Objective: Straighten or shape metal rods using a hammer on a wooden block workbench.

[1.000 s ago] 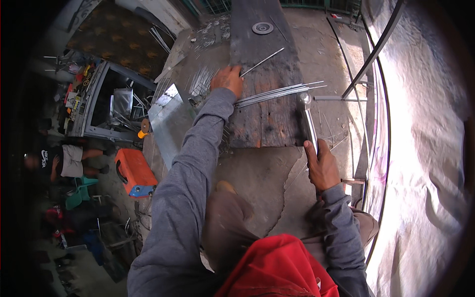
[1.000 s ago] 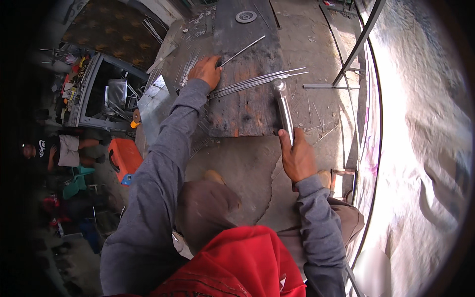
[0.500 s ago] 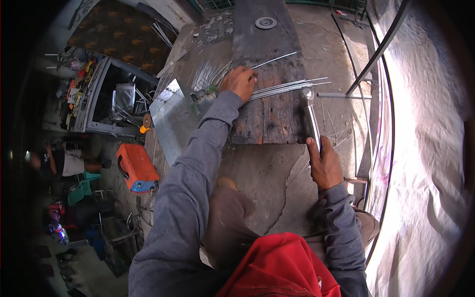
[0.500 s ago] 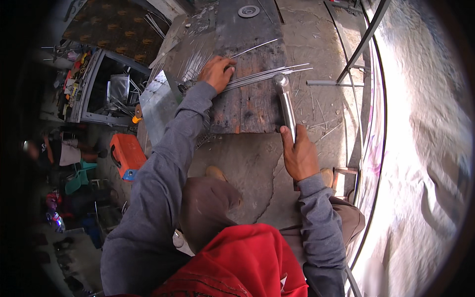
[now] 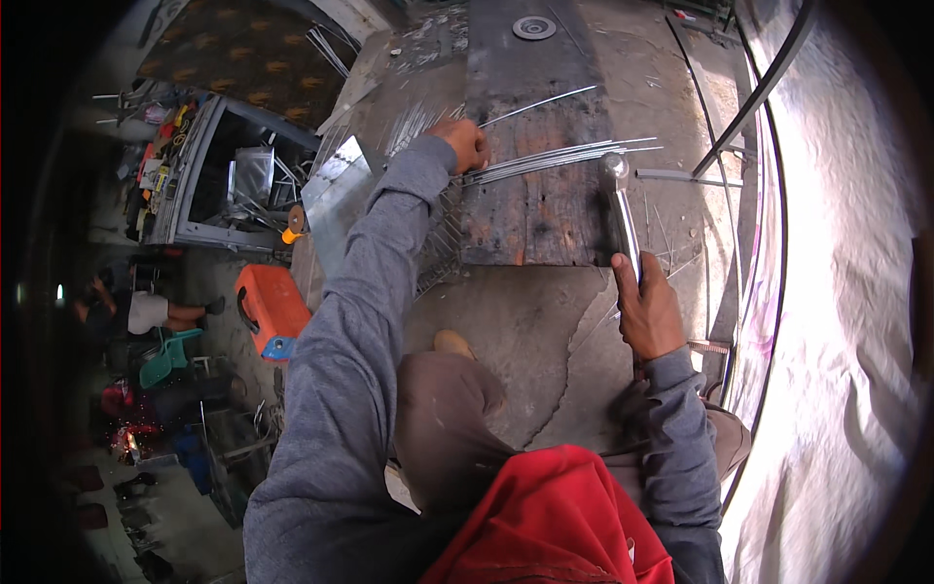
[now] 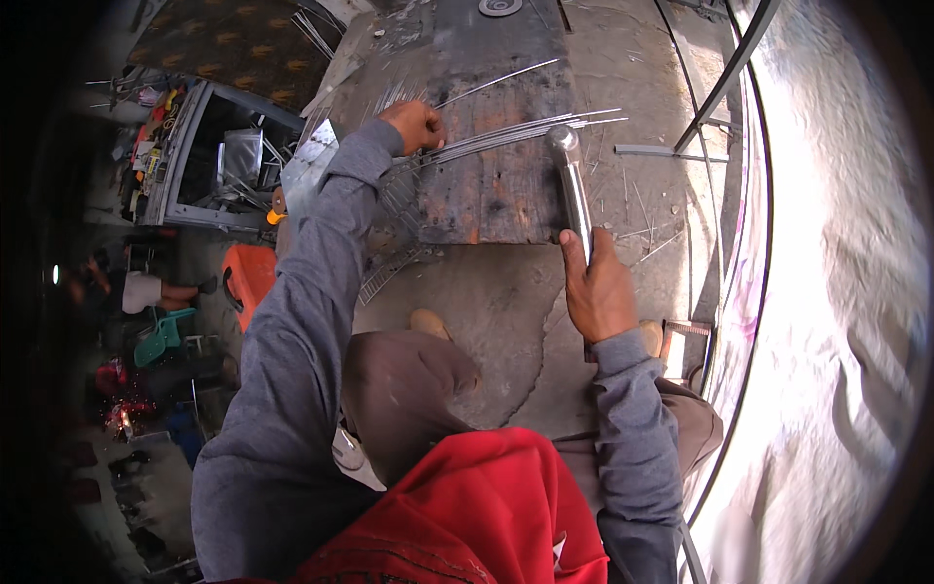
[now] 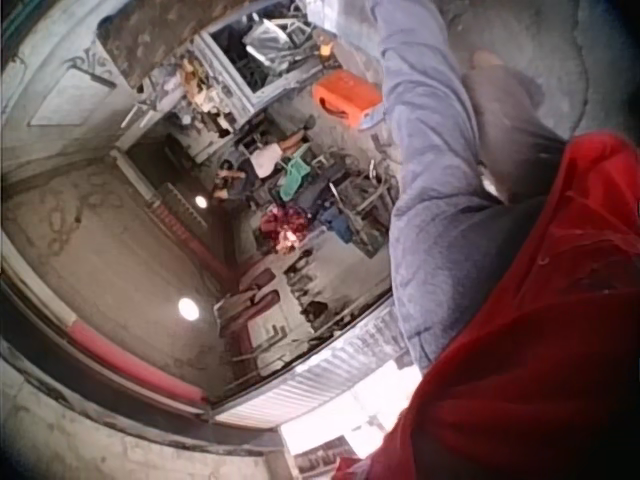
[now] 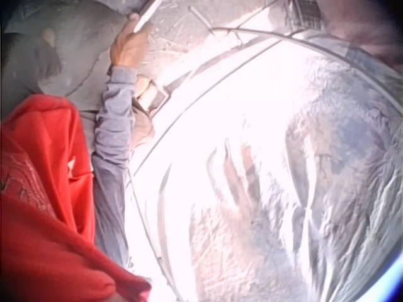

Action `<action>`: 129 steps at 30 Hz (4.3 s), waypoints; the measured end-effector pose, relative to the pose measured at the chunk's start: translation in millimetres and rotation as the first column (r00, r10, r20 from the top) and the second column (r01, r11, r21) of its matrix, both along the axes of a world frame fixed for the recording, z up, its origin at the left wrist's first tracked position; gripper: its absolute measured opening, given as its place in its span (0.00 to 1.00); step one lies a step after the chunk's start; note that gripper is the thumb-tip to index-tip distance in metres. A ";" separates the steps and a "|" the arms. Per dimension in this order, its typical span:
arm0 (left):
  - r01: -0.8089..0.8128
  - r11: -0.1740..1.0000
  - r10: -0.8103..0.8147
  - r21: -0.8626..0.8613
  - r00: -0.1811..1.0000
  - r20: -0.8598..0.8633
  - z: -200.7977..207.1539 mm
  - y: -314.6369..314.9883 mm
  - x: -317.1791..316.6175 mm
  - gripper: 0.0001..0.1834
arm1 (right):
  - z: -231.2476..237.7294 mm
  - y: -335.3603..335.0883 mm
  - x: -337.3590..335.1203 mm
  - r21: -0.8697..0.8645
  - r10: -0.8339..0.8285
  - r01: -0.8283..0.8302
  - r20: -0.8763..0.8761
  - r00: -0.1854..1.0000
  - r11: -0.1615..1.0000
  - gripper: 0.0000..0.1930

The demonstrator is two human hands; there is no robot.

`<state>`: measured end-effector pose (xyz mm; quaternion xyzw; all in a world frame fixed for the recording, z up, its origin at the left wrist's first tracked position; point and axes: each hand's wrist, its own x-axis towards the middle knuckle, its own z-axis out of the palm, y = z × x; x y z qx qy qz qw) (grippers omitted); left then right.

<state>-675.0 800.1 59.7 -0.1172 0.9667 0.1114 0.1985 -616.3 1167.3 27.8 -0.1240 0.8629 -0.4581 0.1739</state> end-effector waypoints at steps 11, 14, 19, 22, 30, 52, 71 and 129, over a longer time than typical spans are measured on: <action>0.111 0.994 -0.113 -0.021 0.989 -0.096 -11.8 -0.4 27.8 0.10 | 3.9 -2.4 1.3 0.003 0.000 0.000 0.027 1.000 1.000 0.25; 0.106 0.993 -0.112 -0.052 0.987 -0.113 -16.3 1.3 29.3 0.12 | 1.6 -2.3 1.1 -0.003 -0.010 0.010 0.052 0.999 1.000 0.25; 0.113 0.992 -0.098 0.054 0.968 -0.232 -4.3 9.4 43.5 0.11 | 0.8 -3.8 1.6 0.018 -0.012 0.011 0.075 0.997 1.000 0.25; 0.032 0.950 0.028 0.310 0.982 -0.189 2.7 14.0 63.4 0.11 | 3.5 -6.9 3.2 0.017 -0.007 0.006 0.076 0.997 1.000 0.25; -0.308 -0.263 0.366 0.914 0.845 0.389 -11.9 159.3 147.3 0.10 | 20.4 -1.9 -3.3 -0.213 0.006 0.086 0.399 0.917 0.973 0.27; -0.174 -0.701 0.229 0.692 0.864 0.449 -9.3 185.7 134.1 0.18 | 19.5 -6.2 2.0 -0.201 -0.045 0.122 0.349 0.936 0.972 0.24; -0.105 -0.676 0.272 0.729 0.884 0.380 -9.3 178.9 121.3 0.16 | 17.1 -10.3 9.3 -0.158 -0.060 0.109 0.286 0.956 0.981 0.24; -0.315 0.381 0.333 0.869 0.924 0.189 -70.6 206.6 143.3 0.11 | 8.0 -25.5 24.5 0.001 -0.001 0.001 -0.126 0.992 1.000 0.18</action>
